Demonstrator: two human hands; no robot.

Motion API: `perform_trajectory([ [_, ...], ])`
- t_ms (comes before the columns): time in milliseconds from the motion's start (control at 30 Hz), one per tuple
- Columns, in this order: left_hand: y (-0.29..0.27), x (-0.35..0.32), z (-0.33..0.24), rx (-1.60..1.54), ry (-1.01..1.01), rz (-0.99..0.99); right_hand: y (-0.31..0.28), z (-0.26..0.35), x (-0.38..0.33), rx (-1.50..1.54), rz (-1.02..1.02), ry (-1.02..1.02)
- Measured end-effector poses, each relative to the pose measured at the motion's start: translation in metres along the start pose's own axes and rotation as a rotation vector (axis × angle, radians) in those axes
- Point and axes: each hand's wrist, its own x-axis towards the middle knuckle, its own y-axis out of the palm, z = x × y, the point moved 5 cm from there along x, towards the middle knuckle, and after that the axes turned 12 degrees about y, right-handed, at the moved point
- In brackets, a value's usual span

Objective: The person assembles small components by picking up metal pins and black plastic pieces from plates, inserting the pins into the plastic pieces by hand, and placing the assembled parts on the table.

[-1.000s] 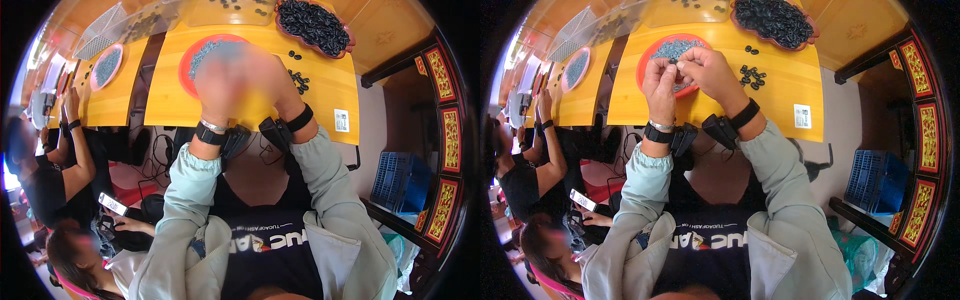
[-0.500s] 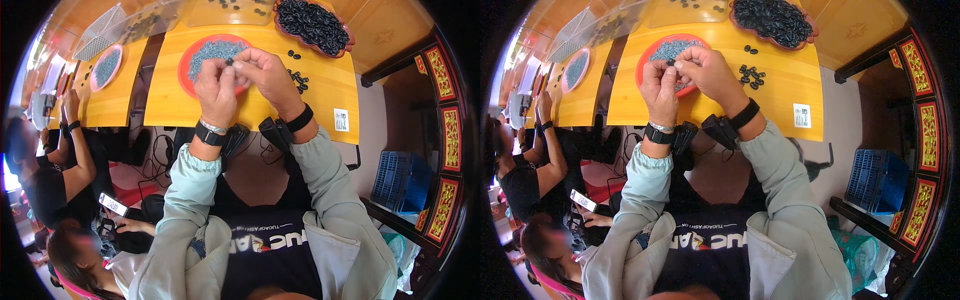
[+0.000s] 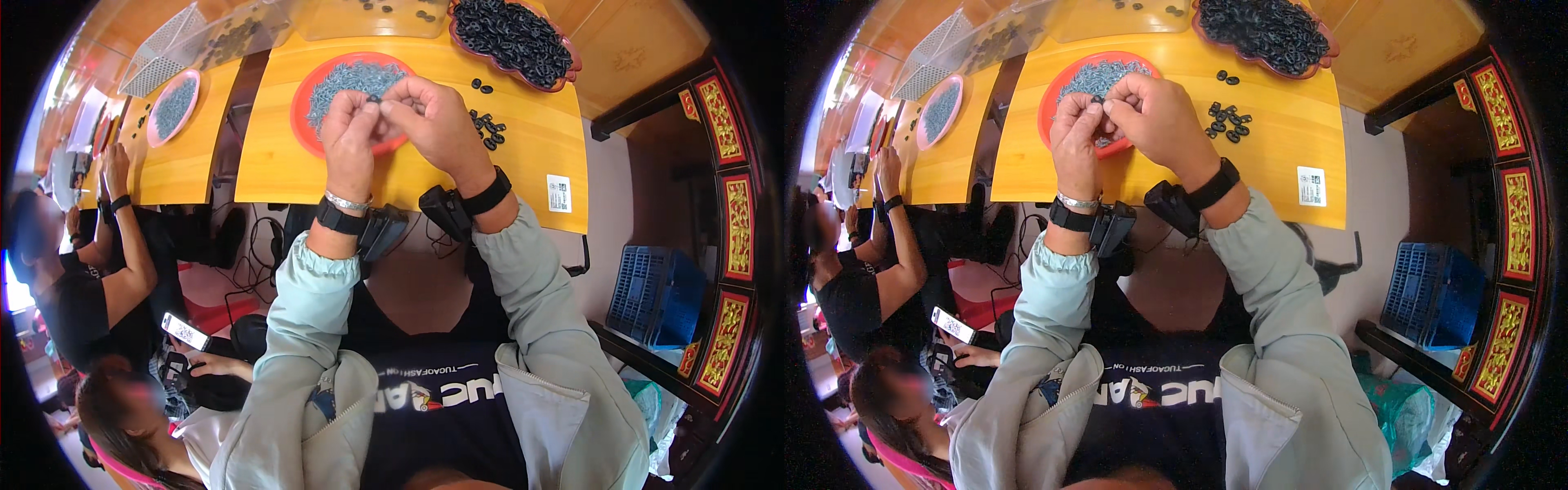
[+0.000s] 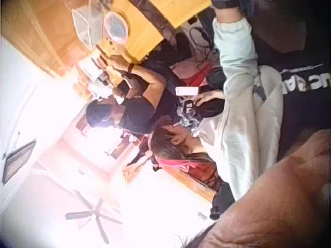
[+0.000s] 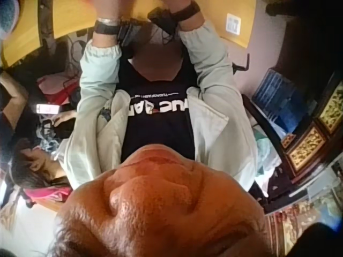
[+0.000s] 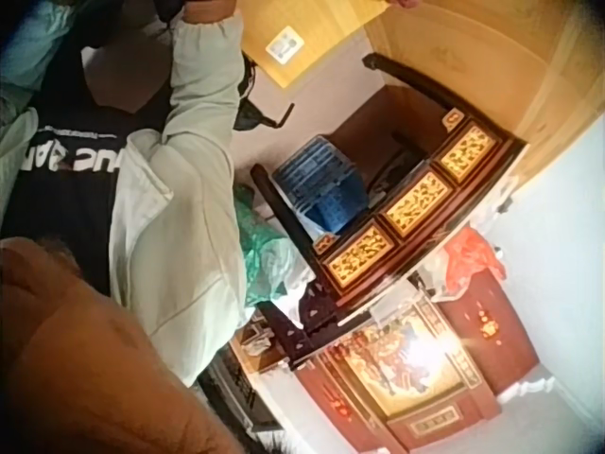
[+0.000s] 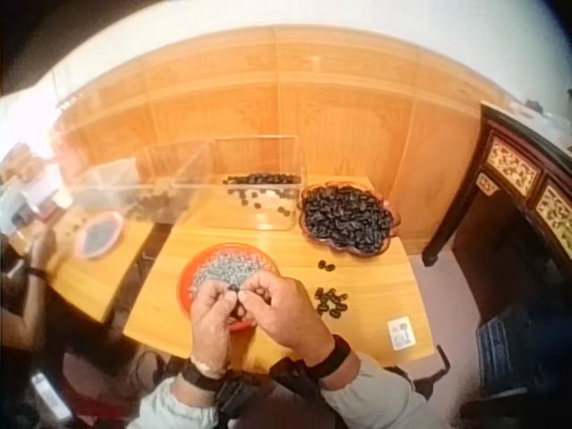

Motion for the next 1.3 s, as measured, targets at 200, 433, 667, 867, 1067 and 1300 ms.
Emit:
perform_trajectory([
  [200, -0.001, 0.001, 0.002, 0.087, -0.006, 0.033, -0.002, -0.006, 0.004, 0.008, -0.005, 0.008],
  [433, -0.002, 0.005, 0.000, 0.170, 0.037, 0.083, -0.003, -0.010, 0.012, -0.138, -0.044, -0.027],
  [667, -0.002, 0.004, 0.005, -0.085, -0.070, 0.010, 0.007, -0.011, 0.009, 0.166, 0.005, 0.000],
  [867, -0.017, 0.014, -0.001, -0.099, -0.125, 0.097, 0.013, -0.002, 0.016, 0.080, 0.117, -0.014],
  [1067, -0.059, 0.034, -0.019, -0.149, 0.025, -0.190, 0.000, -0.002, 0.038, -0.681, 0.032, -0.112],
  [1300, -0.095, 0.039, -0.029, -0.258, 0.055, -0.346, 0.022, -0.020, 0.050, -1.063, 0.125, -0.207],
])
